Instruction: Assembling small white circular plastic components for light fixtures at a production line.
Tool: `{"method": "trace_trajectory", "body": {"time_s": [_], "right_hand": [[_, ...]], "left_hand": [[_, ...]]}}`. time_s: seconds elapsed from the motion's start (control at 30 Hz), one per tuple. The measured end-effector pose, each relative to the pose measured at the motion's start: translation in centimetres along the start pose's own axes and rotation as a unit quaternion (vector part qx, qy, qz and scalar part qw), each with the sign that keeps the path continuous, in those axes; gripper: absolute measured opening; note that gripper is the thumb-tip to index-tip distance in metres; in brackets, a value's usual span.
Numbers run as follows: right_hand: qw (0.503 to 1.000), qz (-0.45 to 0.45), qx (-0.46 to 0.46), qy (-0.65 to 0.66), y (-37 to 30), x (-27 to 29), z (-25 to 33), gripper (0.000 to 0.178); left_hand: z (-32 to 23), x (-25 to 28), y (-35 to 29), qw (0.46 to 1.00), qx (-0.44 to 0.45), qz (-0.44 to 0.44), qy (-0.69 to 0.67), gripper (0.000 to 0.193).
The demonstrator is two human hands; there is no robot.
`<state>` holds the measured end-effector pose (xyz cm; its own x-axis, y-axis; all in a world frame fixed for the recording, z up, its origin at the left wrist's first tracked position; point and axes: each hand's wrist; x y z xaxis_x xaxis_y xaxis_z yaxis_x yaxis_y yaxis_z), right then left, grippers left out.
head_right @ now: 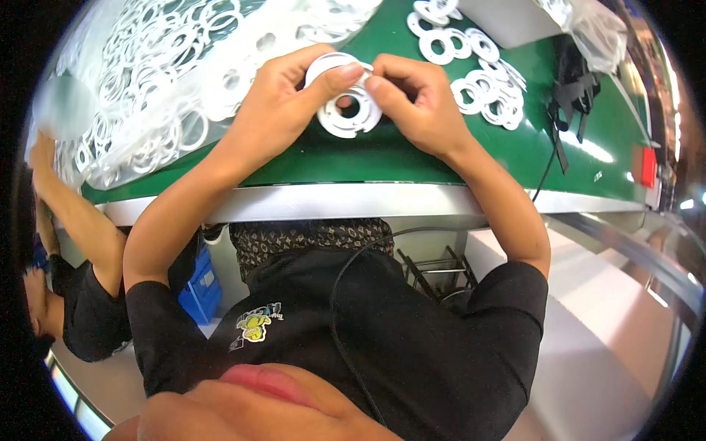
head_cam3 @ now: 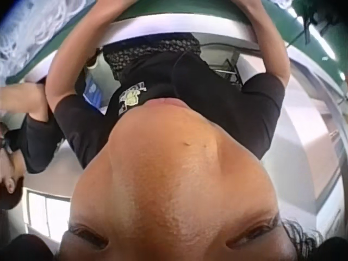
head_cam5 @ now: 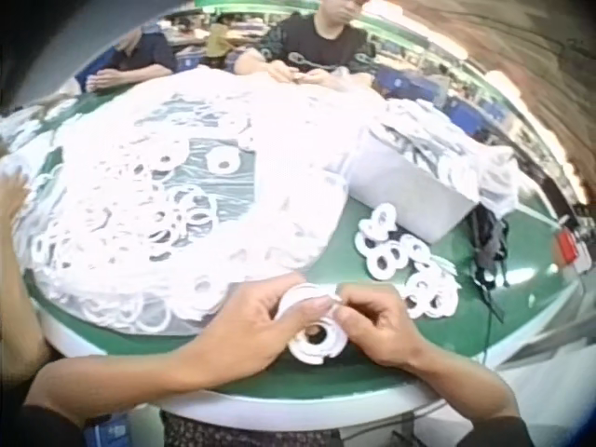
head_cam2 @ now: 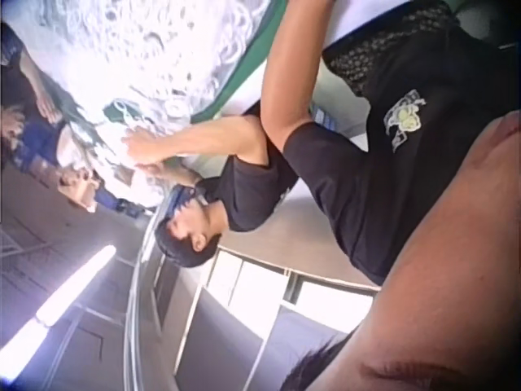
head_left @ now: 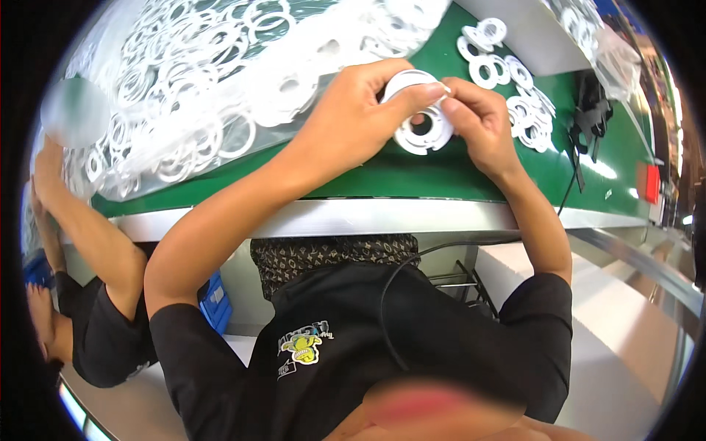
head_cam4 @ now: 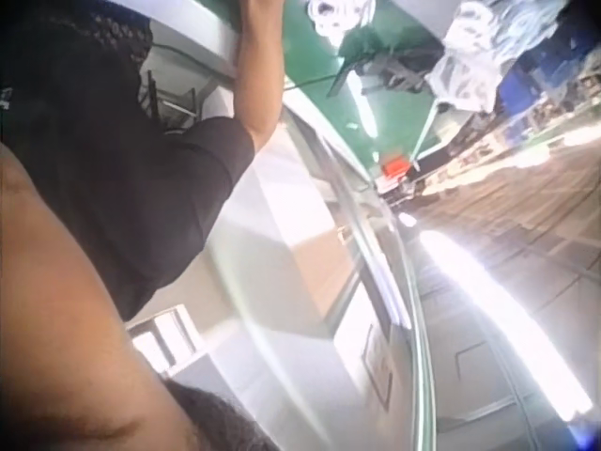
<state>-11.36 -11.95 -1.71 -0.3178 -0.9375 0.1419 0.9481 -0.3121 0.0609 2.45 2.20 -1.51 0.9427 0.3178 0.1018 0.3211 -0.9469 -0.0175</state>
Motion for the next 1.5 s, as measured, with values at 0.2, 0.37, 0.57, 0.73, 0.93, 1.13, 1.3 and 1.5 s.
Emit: {"method": "trace_trajectory", "body": {"time_s": [0.2, 0.37, 0.57, 0.73, 0.93, 1.13, 1.3, 1.5], "right_hand": [[0.999, -0.015, -0.024, -0.022, -0.9, -0.3, 0.5, 0.025], [0.992, -0.12, -0.009, 0.033, -0.7, -0.6, 0.3, 0.027], [0.997, -0.045, -0.033, 0.044, -1.2, -0.2, 0.7, 0.022], [0.998, -0.051, 0.039, 0.012, -0.5, -1.1, 0.6, 0.031], [0.98, -0.108, 0.047, -0.163, -1.4, -0.5, 1.0, 0.027], [0.992, -0.048, 0.06, -0.096, -1.1, -0.5, 0.2, 0.028], [0.995, -0.039, 0.037, -0.08, -0.5, 0.0, 0.6, 0.027], [0.99, -0.122, 0.037, -0.058, -0.8, -0.5, 0.7, 0.021]], "left_hand": [[-0.2, 0.1, 0.0, 0.998, 0.059, 0.014, -0.007, 0.032], [0.2, 0.4, 0.3, 0.98, 0.036, -0.001, -0.194, 0.032], [-0.2, 0.2, 0.4, 0.987, 0.017, -0.048, -0.149, 0.029], [-0.2, 1.0, -0.2, 0.999, 0.019, -0.038, -0.013, 0.031], [-0.4, -0.2, -0.6, 0.997, -0.042, -0.018, 0.066, 0.023], [-1.0, 0.2, -1.6, 0.998, -0.008, -0.004, 0.056, 0.028], [-0.8, 0.1, -0.9, 0.998, -0.016, -0.022, 0.048, 0.029], [0.1, -0.1, 0.0, 0.993, -0.021, 0.004, -0.116, 0.027]]}}
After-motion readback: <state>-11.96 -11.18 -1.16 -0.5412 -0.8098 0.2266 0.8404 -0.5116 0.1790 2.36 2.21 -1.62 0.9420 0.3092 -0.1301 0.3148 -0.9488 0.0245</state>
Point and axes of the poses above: each hand's wrist, its own y-axis towards the middle knuckle, its own x-axis out of the back of the hand, z = x × y, and after that the axes turned 6 degrees about y, right-handed
